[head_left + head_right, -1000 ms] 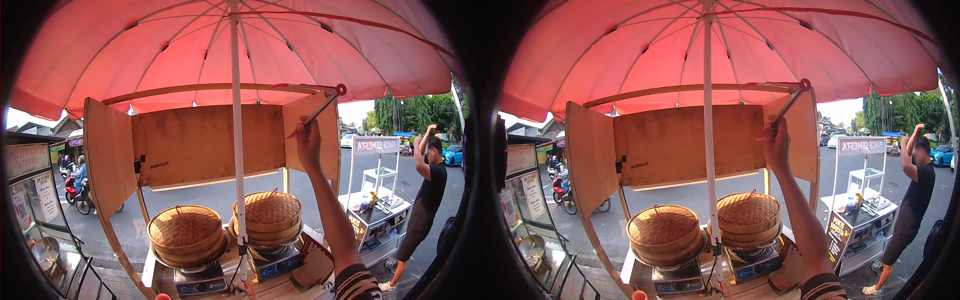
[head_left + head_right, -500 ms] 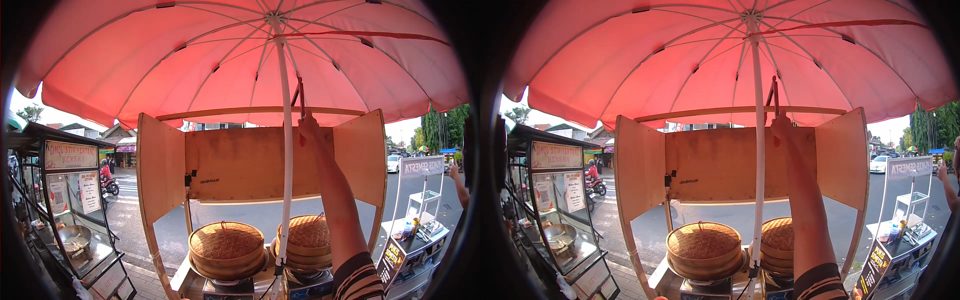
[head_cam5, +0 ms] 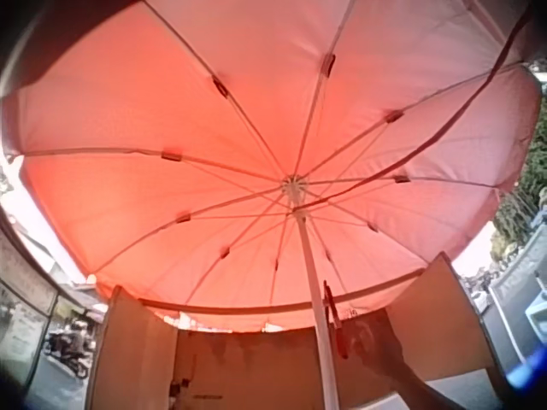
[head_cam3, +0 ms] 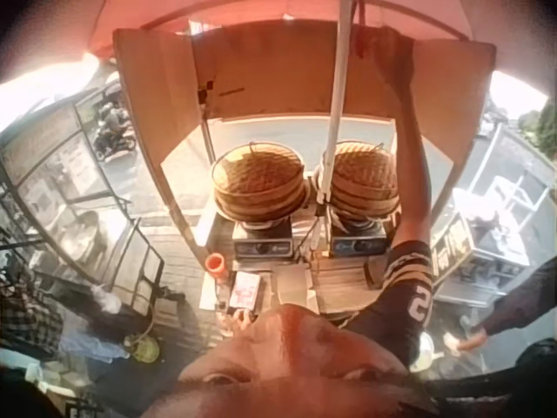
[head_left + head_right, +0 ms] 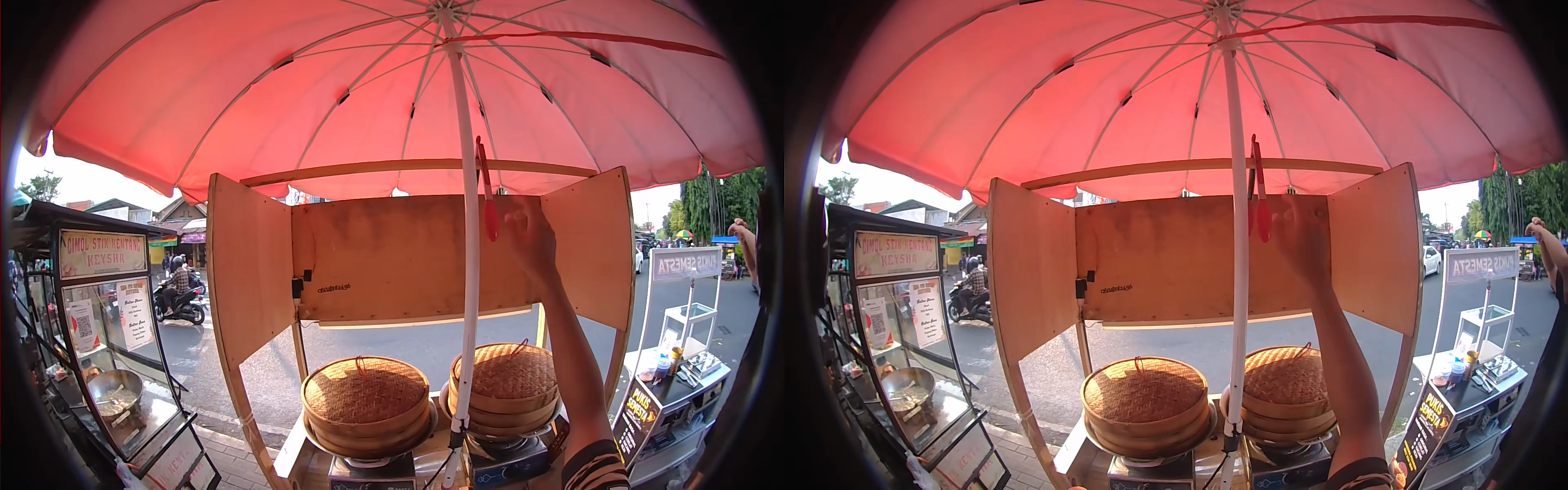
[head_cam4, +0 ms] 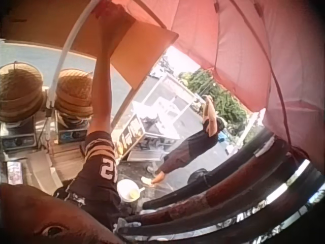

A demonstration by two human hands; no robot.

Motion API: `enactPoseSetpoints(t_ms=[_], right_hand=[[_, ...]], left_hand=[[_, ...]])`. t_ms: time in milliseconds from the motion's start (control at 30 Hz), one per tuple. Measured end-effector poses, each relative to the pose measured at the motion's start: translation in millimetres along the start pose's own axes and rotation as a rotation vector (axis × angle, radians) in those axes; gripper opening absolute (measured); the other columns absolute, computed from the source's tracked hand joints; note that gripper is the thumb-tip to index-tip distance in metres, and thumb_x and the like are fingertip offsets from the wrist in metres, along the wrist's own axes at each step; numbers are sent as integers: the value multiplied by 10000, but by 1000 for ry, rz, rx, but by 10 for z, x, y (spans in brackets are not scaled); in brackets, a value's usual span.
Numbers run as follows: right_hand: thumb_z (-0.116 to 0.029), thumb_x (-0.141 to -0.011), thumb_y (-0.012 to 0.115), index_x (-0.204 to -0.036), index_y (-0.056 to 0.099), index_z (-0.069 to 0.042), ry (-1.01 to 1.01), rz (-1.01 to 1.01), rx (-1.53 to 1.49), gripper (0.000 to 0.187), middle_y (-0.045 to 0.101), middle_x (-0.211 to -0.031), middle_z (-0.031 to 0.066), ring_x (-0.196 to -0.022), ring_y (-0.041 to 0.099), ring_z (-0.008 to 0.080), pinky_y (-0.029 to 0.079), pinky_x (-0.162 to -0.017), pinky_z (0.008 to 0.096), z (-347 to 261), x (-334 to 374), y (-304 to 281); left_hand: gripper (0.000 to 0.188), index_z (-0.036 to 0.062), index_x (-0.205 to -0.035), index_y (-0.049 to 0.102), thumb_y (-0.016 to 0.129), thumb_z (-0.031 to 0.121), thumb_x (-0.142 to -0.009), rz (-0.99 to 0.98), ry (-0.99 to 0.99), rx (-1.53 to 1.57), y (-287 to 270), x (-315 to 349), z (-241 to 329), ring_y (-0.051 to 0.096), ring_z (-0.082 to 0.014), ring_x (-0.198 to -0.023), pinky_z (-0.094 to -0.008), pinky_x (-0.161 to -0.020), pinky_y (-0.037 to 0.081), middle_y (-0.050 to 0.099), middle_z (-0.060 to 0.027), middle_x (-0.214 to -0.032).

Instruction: The person assembles a paper food box by folding the cardboard along creases and tucking in the tabs by hand.

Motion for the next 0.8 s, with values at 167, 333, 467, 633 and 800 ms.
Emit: enactPoseSetpoints(t_ms=[167, 333, 467, 633, 800], right_hand=[[-61, -940, 684, -1071, 738, -8, 258, -518, -415, 150, 717, -857, 47, -669, 611, 87, 478, -616, 259, -649, 1131, -1016], [-102, -921, 771, -1192, 737, -8, 471, -1343, -941, 289, 746, -967, 109, -805, 701, 155, 555, -730, 290, -1309, 2534, -1557], [-99, -982, 716, -1200, 716, 7, 820, -1659, -989, 242, 744, -973, 100, -820, 701, 146, 567, -747, 302, -1648, 4090, -1752], [-135, -1026, 663, -1108, 700, 34, 1604, -1585, -696, 192, 715, -909, 35, -768, 668, 110, 563, -716, 294, -1933, 5704, -2275], [-250, -982, 737, -1004, 673, -12, 1562, -1615, -520, 248, 652, -760, 44, -689, 640, 139, 528, -658, 316, -2672, 6601, -2206]], left_hand=[[210, 3, -1000, 737, 641, 186, -1042, -20, -26, -15, -109, 20, -225, 581, -119, -715, -290, -640, 480, 653, -16, -784], [199, -18, -937, 742, 679, 156, -1013, -27, -45, -71, -107, -82, -413, 665, -97, -724, -255, -660, 531, 722, -58, -819], [184, -24, -1039, 713, 636, 142, -1055, -118, -62, -151, -56, -112, -395, 694, -106, -799, -258, -748, 572, 739, -60, -916], [181, -22, -1053, 707, 642, 147, -1051, -184, -161, -233, 14, -151, -463, 693, -107, -781, -257, -691, 560, 744, -62, -908], [205, -2, -1029, 716, 649, 192, -1013, -248, -236, -310, 127, -143, -676, 677, -183, -709, -325, -664, 530, 728, -122, -849]])
Point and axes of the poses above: each hand's wrist, its own x-axis away from the middle knuckle, its own y-axis out of the palm, z = x × y, the point moved 7 cm from there along -x, towards the middle knuckle
